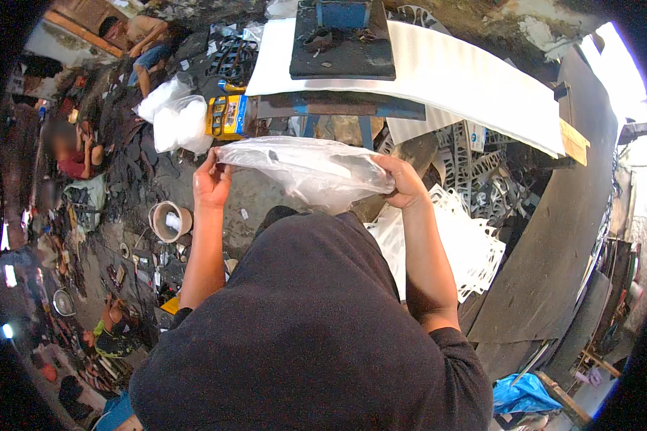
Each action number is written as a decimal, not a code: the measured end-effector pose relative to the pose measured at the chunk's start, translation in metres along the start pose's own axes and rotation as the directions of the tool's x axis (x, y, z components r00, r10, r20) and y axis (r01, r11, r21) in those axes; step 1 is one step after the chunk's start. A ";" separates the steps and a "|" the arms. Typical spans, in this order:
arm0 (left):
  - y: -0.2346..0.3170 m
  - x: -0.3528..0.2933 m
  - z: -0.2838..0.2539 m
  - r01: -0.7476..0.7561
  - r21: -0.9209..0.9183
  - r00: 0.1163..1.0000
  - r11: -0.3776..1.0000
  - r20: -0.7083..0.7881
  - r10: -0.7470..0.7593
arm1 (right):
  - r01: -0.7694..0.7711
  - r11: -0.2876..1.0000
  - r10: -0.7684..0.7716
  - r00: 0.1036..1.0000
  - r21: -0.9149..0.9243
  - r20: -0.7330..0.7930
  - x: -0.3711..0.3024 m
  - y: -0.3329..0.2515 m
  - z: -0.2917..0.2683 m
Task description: The person repeatedly places white sheets and blue inserts into a hydraulic press, operates the lever to cut shapes, removes the cut pieces, and stacks them. The person also handles plastic bags and corrugated sheets, placing them aside or into bags.
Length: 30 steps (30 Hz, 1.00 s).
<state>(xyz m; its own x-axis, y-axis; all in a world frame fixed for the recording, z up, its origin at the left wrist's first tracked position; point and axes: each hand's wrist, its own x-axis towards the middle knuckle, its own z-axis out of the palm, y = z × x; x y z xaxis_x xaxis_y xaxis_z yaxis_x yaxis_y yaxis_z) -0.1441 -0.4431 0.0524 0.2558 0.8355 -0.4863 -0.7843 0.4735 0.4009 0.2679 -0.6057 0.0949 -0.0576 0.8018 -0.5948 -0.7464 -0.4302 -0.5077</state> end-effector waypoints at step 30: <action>-0.042 -0.010 0.098 -0.366 0.435 0.784 -0.823 0.620 -0.022 | 0.318 0.748 -0.521 0.825 -0.583 -0.219 -0.024 0.012 0.046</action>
<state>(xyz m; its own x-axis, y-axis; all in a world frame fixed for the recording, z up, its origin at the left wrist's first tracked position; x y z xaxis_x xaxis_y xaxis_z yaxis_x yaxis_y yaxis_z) -0.0585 -0.4442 0.1166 0.5680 0.8180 0.0910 0.7973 -0.5743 0.1857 0.2302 -0.6115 0.1319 0.4870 0.7947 -0.3624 -0.1896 -0.3089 -0.9320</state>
